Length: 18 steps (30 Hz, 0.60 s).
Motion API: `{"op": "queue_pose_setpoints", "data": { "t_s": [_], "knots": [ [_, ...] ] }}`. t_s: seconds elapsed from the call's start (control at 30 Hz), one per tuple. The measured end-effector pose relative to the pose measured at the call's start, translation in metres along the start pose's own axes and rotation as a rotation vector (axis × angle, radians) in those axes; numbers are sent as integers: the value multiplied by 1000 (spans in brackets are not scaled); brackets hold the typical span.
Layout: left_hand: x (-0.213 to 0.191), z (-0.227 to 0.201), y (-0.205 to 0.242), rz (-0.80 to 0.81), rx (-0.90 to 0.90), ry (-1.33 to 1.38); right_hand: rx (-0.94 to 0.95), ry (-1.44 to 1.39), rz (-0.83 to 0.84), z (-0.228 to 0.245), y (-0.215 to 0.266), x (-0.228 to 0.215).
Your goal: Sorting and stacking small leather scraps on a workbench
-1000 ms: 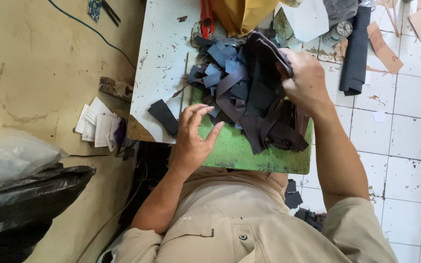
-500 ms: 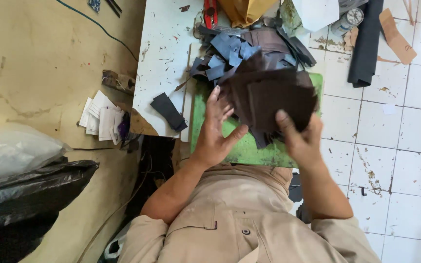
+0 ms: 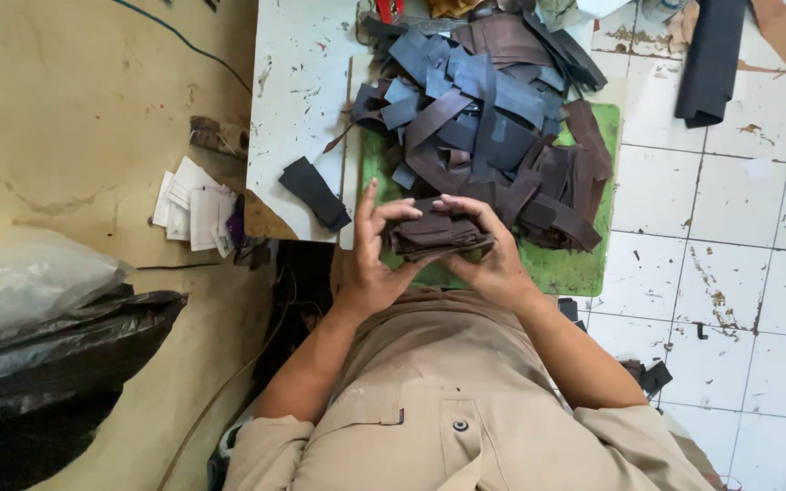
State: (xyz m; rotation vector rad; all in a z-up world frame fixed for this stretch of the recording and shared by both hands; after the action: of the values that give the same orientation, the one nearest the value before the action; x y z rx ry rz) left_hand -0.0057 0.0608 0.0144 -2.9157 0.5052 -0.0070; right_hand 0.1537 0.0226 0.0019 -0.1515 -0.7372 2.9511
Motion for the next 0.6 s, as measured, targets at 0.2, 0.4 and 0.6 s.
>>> {"op": "queue_pose_setpoints", "data": {
  "t_s": [0.2, 0.4, 0.6],
  "knots": [
    [2, 15, -6, -17, 40, -70, -88, -136, 82, -10, -2, 9],
    [8, 14, -5, -16, 48, -111, -113, -94, 181, 2, -14, 16],
    [4, 17, -1, -52, 22, 28, -187, 70, 6, 11, -5, 6]
  ]
}}
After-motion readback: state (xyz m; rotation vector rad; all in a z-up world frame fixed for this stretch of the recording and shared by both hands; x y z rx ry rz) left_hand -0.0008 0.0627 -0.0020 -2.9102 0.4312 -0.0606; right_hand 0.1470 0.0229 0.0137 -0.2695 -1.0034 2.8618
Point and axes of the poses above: each hand's wrist, its own y-axis away from the middle knuckle, its own x-axis out of the palm, z = x × y, the point moved 9 cm from there along -y, towards the middle knuckle, and after that the axes turned 15 degrees about -x, right-handed, at the moved point
